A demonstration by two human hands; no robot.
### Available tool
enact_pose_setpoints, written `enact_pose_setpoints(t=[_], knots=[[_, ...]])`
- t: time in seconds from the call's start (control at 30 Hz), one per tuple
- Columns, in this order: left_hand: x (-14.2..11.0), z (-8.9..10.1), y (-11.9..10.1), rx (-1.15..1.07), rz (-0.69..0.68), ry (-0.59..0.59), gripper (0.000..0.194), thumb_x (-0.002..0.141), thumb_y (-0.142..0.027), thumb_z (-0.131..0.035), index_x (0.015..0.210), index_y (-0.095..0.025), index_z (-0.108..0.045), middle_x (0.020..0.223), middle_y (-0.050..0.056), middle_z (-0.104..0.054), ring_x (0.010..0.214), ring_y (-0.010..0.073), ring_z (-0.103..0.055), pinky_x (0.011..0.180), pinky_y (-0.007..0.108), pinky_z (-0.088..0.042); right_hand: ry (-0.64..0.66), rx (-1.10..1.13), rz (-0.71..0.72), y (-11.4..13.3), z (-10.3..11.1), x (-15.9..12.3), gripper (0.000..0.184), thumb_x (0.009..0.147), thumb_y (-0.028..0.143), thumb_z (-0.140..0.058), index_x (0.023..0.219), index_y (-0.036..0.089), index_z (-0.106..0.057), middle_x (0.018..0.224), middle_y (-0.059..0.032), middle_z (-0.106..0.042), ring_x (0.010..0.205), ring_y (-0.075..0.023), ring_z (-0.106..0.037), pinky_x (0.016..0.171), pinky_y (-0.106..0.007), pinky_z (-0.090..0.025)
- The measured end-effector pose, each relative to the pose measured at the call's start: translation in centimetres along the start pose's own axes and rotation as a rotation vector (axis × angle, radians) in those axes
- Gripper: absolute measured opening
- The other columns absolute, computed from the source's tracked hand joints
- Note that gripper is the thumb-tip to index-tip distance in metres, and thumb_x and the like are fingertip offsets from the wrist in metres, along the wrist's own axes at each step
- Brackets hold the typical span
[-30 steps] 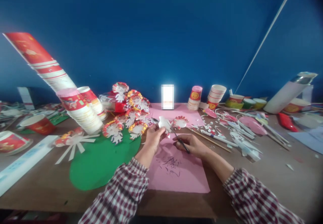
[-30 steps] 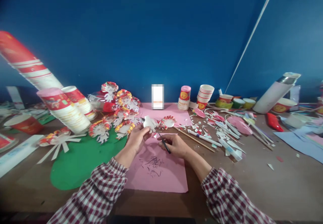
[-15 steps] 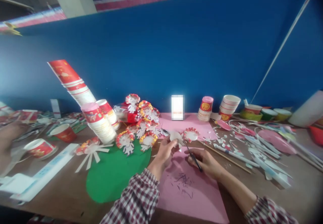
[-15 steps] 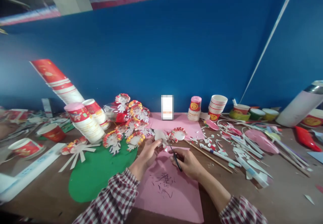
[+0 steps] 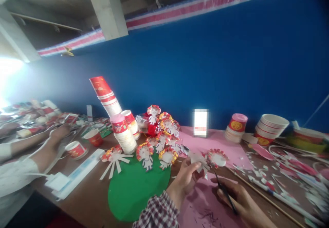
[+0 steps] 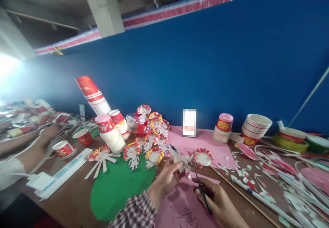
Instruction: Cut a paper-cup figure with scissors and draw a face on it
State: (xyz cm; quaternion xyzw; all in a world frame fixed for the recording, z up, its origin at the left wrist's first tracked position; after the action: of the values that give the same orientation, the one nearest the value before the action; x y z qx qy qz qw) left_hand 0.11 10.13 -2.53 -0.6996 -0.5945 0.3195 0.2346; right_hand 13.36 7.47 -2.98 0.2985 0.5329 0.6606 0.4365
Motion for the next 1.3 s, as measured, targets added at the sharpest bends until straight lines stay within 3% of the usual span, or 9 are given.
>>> enact_pose_setpoints(t=[0.23, 0.47, 0.6, 0.77, 1.03, 1.17, 1.3], knots=[[0.1, -0.3, 0.7, 0.021, 0.047, 0.065, 0.027, 0.059, -0.029, -0.080, 0.072, -0.014, -0.062, 0.065, 0.003, -0.061, 0.056, 0.0132, -0.056, 0.057, 0.026, -0.043, -0.045, 0.066, -0.027, -0.4, 0.5, 0.0, 0.052, 0.072, 0.057, -0.065, 0.104, 0.016, -0.069, 0.068, -0.0044, -0.055, 0.058, -0.0162, -0.046, 0.051, -0.027, -0.042], [0.3, -0.6, 0.8, -0.003, 0.032, 0.076, 0.033, 0.053, -0.029, -0.085, 0.071, -0.013, -0.062, 0.060, 0.002, -0.057, 0.054, 0.0120, -0.053, 0.055, 0.025, -0.040, -0.131, 0.113, -0.061, 0.3, 0.5, -0.5, 0.059, 0.075, 0.063, -0.058, 0.110, 0.015, -0.064, 0.060, 0.0017, -0.041, 0.053, -0.0130, -0.036, 0.047, -0.025, -0.030], [-0.1, -0.4, 1.0, -0.010, 0.063, 0.038, 0.033, 0.051, -0.026, -0.086, 0.071, -0.013, -0.063, 0.065, 0.002, -0.059, 0.058, 0.0115, -0.054, 0.058, 0.026, -0.043, -0.042, 0.083, -0.059, 0.7, 0.1, -0.3, 0.065, 0.075, 0.064, -0.057, 0.114, 0.013, -0.061, 0.063, 0.0005, -0.045, 0.057, -0.0147, -0.041, 0.052, -0.027, -0.034], [-0.4, -1.0, 0.7, 0.046, 0.043, 0.088, 0.031, 0.054, -0.028, -0.085, 0.070, -0.013, -0.064, 0.064, 0.002, -0.060, 0.057, 0.0111, -0.054, 0.058, 0.025, -0.044, -0.011, 0.043, -0.027, 0.2, 0.3, 0.0, 0.064, 0.079, 0.061, -0.056, 0.120, 0.012, -0.057, 0.065, 0.0000, -0.048, 0.058, -0.0150, -0.044, 0.053, -0.028, -0.037], [-0.4, -0.2, 0.5, 0.066, 0.006, 0.071, 0.033, 0.055, -0.027, -0.083, 0.076, -0.015, -0.061, 0.069, 0.001, -0.062, 0.061, 0.0124, -0.057, 0.059, 0.026, -0.046, -0.091, -0.113, 0.061, 0.3, 1.1, 0.4, 0.056, 0.080, 0.053, -0.059, 0.117, 0.012, -0.062, 0.077, -0.0062, -0.066, 0.066, -0.0195, -0.059, 0.062, -0.030, -0.050], [-0.3, 0.2, 0.8, 0.076, 0.031, 0.015, 0.039, 0.053, -0.026, -0.084, 0.080, -0.016, -0.058, 0.072, 0.001, -0.063, 0.061, 0.0120, -0.058, 0.059, 0.025, -0.047, -0.163, -0.198, 0.157, 1.2, 1.8, 0.5, 0.046, 0.081, 0.045, -0.060, 0.114, 0.014, -0.065, 0.092, -0.0101, -0.070, 0.081, -0.0248, -0.064, 0.074, -0.034, -0.053], [0.0, 0.2, 0.4, 0.108, 0.000, -0.003, 0.037, 0.055, -0.027, -0.083, 0.078, -0.016, -0.057, 0.070, 0.001, -0.063, 0.062, 0.0124, -0.059, 0.058, 0.024, -0.048, -0.193, -0.281, 0.195, 1.4, 2.1, 0.4, 0.041, 0.082, 0.040, -0.058, 0.112, 0.014, -0.066, 0.084, -0.0089, -0.070, 0.075, -0.0243, -0.064, 0.070, -0.033, -0.052]])
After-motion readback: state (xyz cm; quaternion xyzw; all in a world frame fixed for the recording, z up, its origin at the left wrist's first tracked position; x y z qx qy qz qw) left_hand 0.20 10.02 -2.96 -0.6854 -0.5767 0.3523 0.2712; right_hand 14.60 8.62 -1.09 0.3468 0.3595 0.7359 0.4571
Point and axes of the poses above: each hand's wrist, its own x-axis towards the middle knuckle, its own z-axis out of the back of the hand, y = z × x, the point moved 10 cm from there along x, towards the middle knuckle
